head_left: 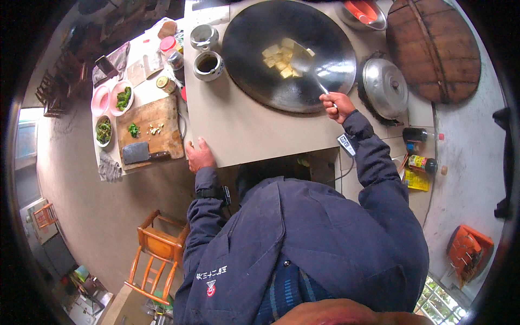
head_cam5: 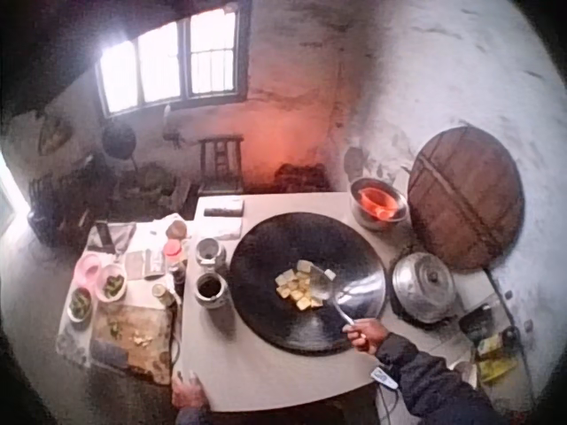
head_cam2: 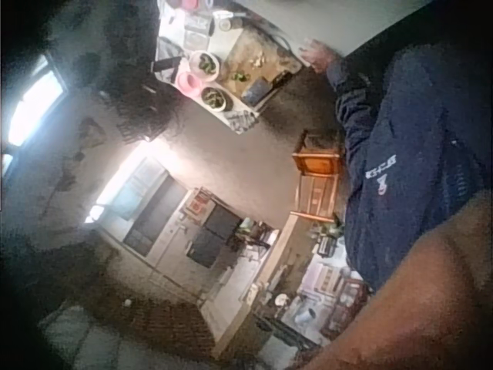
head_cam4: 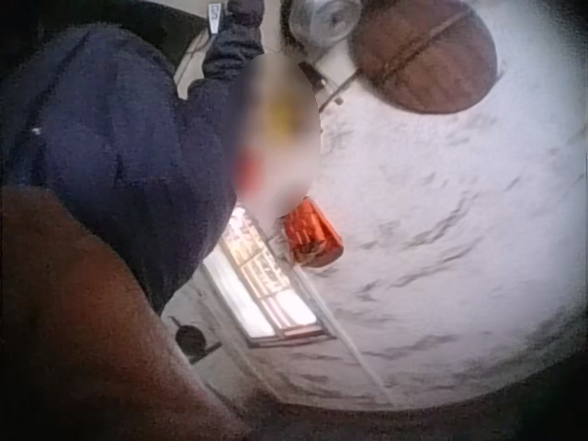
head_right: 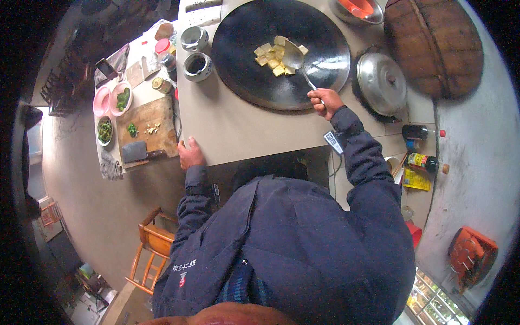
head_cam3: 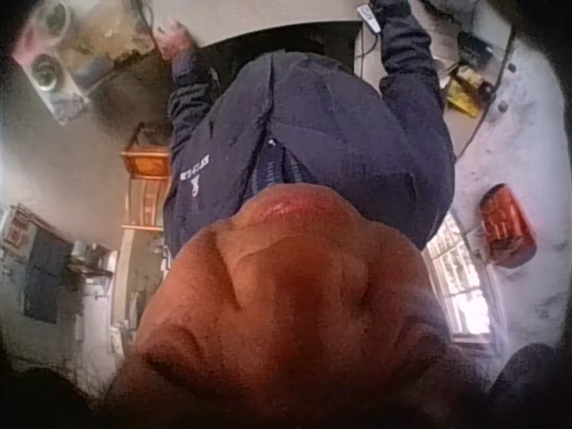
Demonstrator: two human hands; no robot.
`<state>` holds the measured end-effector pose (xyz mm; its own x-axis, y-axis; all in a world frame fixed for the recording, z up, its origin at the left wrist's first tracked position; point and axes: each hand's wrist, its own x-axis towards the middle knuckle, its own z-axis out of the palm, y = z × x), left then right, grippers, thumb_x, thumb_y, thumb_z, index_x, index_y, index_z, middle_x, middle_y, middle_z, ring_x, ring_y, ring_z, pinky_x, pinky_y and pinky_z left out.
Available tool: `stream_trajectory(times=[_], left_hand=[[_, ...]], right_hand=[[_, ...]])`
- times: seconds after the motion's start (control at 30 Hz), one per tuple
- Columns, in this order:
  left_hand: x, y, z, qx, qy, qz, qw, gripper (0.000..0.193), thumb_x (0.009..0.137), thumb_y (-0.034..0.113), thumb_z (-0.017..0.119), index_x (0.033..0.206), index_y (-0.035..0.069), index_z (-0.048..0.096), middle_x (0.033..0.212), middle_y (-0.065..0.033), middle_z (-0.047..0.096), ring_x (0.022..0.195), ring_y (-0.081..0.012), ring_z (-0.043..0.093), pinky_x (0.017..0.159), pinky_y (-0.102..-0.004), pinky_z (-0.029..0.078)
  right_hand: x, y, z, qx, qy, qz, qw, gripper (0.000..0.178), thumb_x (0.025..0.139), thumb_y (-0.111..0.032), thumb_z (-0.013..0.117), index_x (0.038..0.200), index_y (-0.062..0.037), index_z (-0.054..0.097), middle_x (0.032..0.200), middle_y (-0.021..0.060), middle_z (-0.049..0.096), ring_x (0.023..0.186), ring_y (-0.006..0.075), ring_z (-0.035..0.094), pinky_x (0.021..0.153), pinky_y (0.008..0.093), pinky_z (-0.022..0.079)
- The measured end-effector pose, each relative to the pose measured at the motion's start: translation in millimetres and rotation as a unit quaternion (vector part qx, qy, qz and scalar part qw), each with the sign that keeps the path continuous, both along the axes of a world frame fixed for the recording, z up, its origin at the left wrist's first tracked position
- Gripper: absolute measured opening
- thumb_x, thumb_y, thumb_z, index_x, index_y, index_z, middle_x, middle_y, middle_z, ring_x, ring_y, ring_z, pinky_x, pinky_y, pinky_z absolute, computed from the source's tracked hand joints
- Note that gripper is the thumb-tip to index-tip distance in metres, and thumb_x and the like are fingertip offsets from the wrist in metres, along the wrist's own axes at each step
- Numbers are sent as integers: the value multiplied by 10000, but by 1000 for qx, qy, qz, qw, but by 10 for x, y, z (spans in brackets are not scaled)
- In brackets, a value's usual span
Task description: The person stirs cubed tofu in a wok, retrieves a bowl and rinses it at the sink, then returns to stir the tofu again. They add chopped green onions from a cutting board into the wok and season the dish with a spoonful of liquid from a jar.
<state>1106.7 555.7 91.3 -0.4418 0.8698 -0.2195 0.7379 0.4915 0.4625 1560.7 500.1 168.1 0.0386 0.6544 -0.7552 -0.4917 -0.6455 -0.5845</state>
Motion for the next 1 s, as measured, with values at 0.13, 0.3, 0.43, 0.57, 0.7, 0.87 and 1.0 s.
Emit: stream_trajectory(times=[0.13,0.3,0.43,0.57,0.7,0.87,1.0], left_hand=[[-19,-9,-10,21,-6,-15,1000,622,886,527,482,1320,81,463,1304,-167,536,1166,-361,532,964,-450,407],[-19,-10,14,11,-20,-9,1000,618,893,510,487,1303,48,476,1325,-174,520,1190,-347,521,976,-453,398],[-11,-11,18,-1,-4,-11,1000,614,890,518,485,1301,63,476,1307,-172,535,1166,-352,538,961,-453,411],[-27,-17,-36,21,0,-18,1000,600,884,527,481,1299,94,471,1269,-165,561,1114,-373,565,922,-472,432],[-54,-23,-102,32,3,-11,999,599,882,520,491,1298,89,471,1261,-170,568,1113,-372,567,920,-470,434],[-65,-18,-118,27,-1,-11,1000,609,881,520,493,1295,74,472,1262,-176,566,1119,-372,563,923,-460,434],[-50,-7,-94,35,4,-14,999,612,879,522,496,1296,74,472,1258,-178,567,1113,-373,565,919,-461,436]], right_hand=[[-6,26,-92,-33,2,-7,999,93,930,-183,506,892,-107,543,610,-107,377,430,0,305,380,188,217],[-8,-40,1,0,-35,-3,999,65,918,-146,524,892,-90,544,626,-88,392,445,-3,309,358,171,226],[-138,79,29,13,-35,-5,999,77,896,-140,570,846,-101,527,627,-71,405,442,6,317,354,174,232],[-283,240,-95,7,-125,52,991,88,850,-130,586,788,-125,523,619,-49,421,431,34,352,354,218,248],[-324,226,-166,9,-202,121,972,118,841,-144,574,750,-108,508,624,-23,448,421,57,373,355,234,256],[-246,15,12,-11,-182,107,977,113,841,-168,572,762,-102,525,621,-23,447,419,59,360,361,229,260],[-294,-143,104,33,-168,126,977,98,859,-191,564,805,-116,533,615,-34,440,412,49,349,363,219,257]])
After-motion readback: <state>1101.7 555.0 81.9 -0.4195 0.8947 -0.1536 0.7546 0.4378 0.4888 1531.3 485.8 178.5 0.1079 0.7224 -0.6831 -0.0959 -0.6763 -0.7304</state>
